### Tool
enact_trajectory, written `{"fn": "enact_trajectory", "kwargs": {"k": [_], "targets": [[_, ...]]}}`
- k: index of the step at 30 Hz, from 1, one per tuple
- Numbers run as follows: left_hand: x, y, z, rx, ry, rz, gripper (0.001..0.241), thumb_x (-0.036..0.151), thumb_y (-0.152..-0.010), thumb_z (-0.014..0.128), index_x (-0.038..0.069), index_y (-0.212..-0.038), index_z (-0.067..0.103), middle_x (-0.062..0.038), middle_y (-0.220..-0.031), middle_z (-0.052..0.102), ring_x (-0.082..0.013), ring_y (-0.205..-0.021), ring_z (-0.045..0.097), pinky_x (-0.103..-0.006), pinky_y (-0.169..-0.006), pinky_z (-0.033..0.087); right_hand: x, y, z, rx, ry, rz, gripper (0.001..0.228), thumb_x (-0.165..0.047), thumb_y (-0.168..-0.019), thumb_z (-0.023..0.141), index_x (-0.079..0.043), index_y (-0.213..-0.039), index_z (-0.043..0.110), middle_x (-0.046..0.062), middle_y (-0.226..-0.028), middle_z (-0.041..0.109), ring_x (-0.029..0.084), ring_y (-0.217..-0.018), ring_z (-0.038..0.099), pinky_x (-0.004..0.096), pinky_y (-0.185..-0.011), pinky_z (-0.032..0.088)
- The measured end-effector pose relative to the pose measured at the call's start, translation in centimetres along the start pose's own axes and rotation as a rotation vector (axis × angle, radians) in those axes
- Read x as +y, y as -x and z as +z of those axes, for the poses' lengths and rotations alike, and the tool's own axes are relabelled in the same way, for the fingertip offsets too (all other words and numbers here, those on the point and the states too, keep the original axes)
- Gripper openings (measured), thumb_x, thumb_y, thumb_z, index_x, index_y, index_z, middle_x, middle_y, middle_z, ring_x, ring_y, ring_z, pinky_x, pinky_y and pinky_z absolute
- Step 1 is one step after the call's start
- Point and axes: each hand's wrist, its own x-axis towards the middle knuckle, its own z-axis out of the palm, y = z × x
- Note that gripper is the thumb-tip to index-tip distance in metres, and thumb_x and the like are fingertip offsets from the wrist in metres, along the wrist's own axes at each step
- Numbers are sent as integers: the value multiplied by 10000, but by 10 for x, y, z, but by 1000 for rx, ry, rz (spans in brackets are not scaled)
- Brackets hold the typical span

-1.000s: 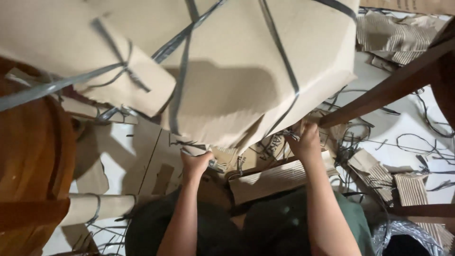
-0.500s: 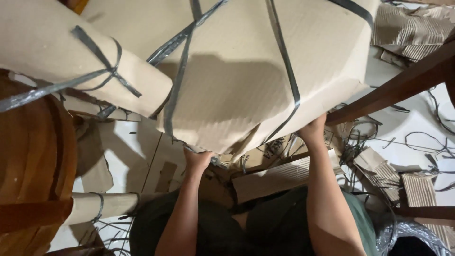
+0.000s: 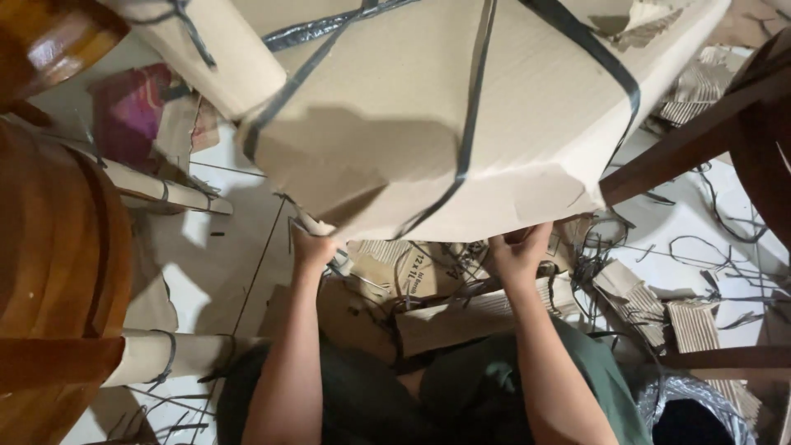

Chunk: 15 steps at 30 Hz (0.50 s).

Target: Wrapping wooden furniture components with corrugated cardboard and securing them with black straps for protection.

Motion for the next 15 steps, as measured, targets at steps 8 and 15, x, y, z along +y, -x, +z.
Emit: {"fn": "enact_trajectory", "kwargs": {"k": [8,15], "targets": [[-23,-61,-7,6,91,104,704,-123,-525,796,-13,-1196,617,-186,-1106,685,-324,-1162,648,-458,-1009,515,48,39,21,-45,-10,171,408,61,-792,770,-2,-1115,529,148,-928,694,293,-883,740,389,-687,584],[-52,-75,-17,76,146,183,851,-164,-506,784,18,-1298,529,-186,-1172,647,-370,-1232,616,-447,-1070,523,-14,34,35,-178,85,200,236,-13,-937,760,60,-1064,575,248,-794,700,309,-704,715,445,-547,542]]}}
